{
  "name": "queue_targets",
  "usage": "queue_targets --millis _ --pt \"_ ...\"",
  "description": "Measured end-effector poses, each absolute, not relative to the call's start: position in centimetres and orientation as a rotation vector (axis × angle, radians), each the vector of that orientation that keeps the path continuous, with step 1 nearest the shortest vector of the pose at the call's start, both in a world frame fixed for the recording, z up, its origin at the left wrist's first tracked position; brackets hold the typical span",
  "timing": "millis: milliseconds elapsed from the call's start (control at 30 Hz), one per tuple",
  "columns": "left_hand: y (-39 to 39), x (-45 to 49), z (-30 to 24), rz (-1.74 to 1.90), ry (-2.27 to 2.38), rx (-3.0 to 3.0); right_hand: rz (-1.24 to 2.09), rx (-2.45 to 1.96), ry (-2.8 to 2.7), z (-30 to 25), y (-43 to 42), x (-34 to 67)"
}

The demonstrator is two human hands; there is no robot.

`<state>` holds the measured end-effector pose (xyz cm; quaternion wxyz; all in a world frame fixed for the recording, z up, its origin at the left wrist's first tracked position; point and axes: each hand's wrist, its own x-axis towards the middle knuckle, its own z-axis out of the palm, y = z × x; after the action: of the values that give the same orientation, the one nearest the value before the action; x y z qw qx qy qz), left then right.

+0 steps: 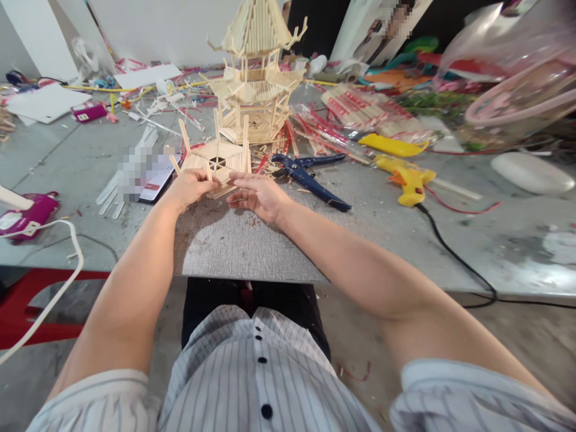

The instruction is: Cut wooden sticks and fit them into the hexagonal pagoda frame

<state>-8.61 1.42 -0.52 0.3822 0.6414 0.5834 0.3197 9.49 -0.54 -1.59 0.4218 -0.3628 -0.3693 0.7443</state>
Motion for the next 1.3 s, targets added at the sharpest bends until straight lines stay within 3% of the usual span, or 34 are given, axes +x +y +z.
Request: queue_targets --millis 1300 --pt "1.39 -8.30 -0.91 0.895 1.474 1.732 1.875 -0.890 -0.867 -1.39 -0.42 9.58"
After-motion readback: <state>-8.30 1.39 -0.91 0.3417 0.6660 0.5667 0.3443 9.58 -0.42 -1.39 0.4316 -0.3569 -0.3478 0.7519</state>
